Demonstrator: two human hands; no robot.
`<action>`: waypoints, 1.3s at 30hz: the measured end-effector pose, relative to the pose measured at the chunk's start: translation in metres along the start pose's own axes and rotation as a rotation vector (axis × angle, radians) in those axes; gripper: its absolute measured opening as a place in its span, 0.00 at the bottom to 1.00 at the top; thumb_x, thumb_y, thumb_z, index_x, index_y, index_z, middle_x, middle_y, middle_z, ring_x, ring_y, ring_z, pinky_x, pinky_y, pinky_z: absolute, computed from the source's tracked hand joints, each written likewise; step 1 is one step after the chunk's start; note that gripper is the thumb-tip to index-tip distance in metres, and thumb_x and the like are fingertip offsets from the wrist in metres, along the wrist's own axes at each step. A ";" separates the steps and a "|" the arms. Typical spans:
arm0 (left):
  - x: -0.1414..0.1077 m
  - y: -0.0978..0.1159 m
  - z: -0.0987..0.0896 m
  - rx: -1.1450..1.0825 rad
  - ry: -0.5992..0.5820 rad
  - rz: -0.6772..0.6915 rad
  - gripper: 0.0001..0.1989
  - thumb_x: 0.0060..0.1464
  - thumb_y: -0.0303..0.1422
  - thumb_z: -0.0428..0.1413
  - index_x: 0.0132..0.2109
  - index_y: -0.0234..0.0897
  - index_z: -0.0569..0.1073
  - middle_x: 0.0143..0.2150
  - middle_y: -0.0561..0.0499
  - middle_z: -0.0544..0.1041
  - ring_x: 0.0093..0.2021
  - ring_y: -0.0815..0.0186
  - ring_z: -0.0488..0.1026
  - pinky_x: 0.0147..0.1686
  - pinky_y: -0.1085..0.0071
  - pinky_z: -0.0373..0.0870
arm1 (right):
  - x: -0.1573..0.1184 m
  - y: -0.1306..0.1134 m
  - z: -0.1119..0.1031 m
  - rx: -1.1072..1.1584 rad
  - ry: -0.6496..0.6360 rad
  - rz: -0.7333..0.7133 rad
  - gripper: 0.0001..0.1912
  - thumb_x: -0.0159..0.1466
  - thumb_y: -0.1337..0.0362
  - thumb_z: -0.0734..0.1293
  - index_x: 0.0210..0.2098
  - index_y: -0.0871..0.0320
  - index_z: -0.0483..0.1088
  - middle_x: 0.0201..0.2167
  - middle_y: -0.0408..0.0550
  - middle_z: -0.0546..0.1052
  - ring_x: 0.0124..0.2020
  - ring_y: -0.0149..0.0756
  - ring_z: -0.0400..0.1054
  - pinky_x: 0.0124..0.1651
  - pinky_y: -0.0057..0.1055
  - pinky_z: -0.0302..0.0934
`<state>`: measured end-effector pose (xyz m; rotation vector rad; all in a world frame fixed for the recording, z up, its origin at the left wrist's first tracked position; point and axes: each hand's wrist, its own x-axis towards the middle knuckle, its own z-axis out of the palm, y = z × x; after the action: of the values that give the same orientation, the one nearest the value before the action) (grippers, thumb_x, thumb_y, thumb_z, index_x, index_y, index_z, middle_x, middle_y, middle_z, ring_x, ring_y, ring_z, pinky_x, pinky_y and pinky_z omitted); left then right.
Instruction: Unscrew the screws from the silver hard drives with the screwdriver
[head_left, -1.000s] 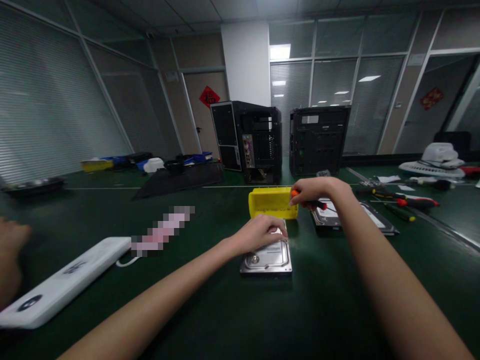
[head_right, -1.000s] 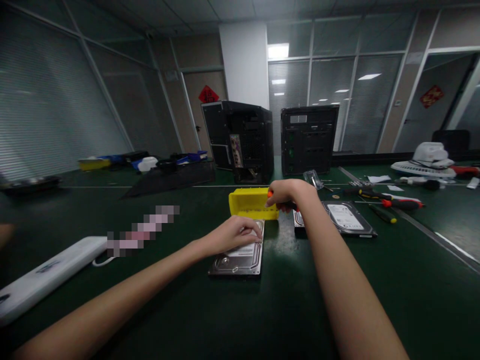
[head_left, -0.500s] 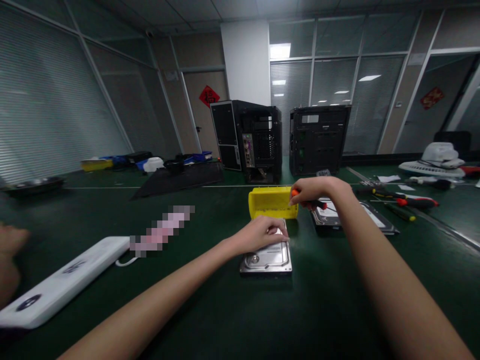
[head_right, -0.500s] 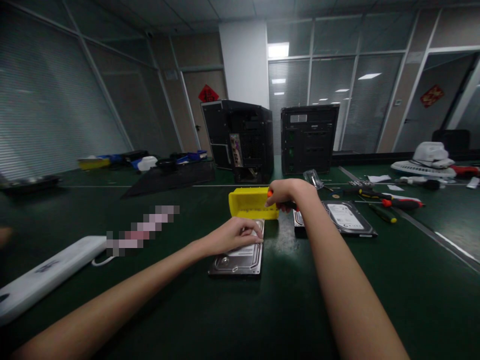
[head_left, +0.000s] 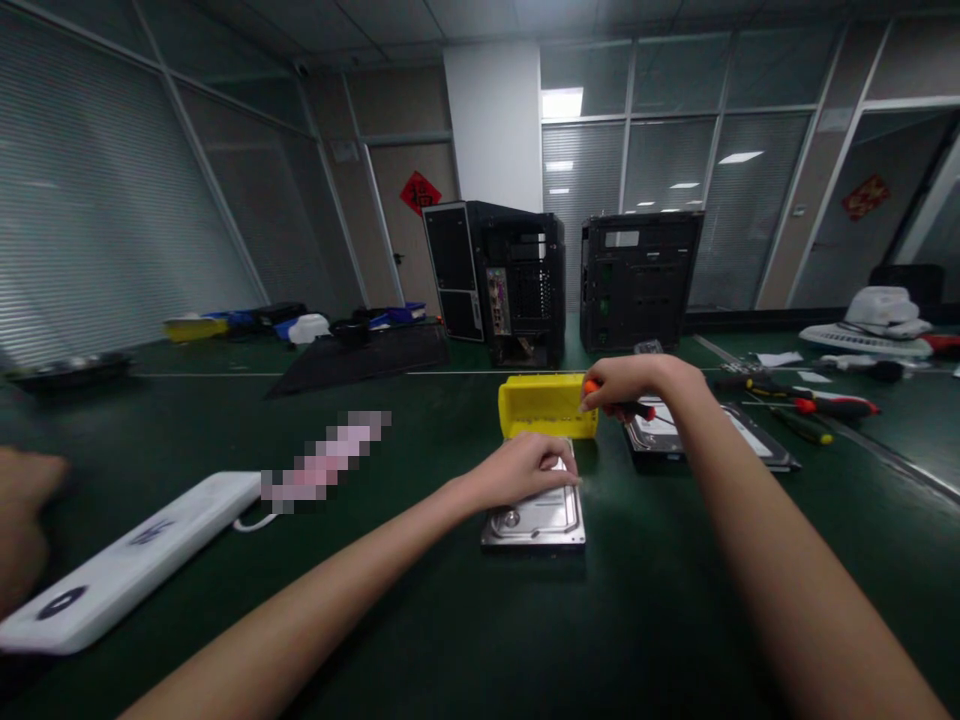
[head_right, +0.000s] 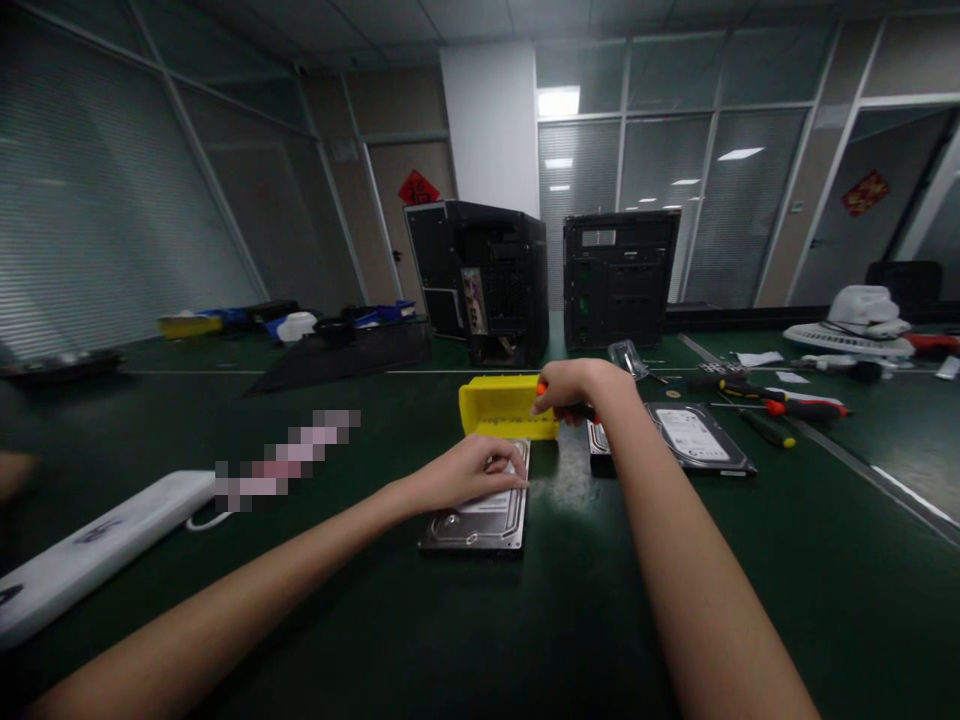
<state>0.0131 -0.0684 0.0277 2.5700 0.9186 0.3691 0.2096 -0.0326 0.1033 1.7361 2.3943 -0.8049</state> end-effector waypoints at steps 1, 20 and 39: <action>0.001 0.000 0.001 0.004 0.014 0.000 0.11 0.54 0.38 0.53 0.37 0.34 0.74 0.26 0.54 0.66 0.26 0.71 0.61 0.26 0.76 0.53 | 0.000 0.000 0.000 0.000 -0.002 -0.002 0.16 0.58 0.54 0.62 0.35 0.63 0.66 0.25 0.48 0.72 0.18 0.26 0.63 0.20 0.24 0.54; 0.002 -0.007 0.003 -0.284 0.198 -0.023 0.07 0.52 0.31 0.57 0.38 0.32 0.72 0.36 0.48 0.77 0.37 0.68 0.73 0.40 0.71 0.68 | 0.001 0.001 0.000 0.003 -0.001 0.001 0.17 0.57 0.53 0.62 0.36 0.62 0.66 0.26 0.49 0.73 0.20 0.28 0.66 0.21 0.25 0.56; -0.001 -0.004 0.012 -0.049 0.170 0.087 0.05 0.54 0.34 0.56 0.36 0.38 0.74 0.36 0.53 0.74 0.40 0.66 0.68 0.40 0.72 0.60 | 0.002 0.000 0.000 0.016 -0.017 0.015 0.17 0.58 0.54 0.62 0.38 0.63 0.66 0.25 0.47 0.71 0.19 0.28 0.65 0.20 0.24 0.56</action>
<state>0.0150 -0.0693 0.0154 2.5699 0.8449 0.6360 0.2090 -0.0306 0.1020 1.7433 2.3681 -0.8356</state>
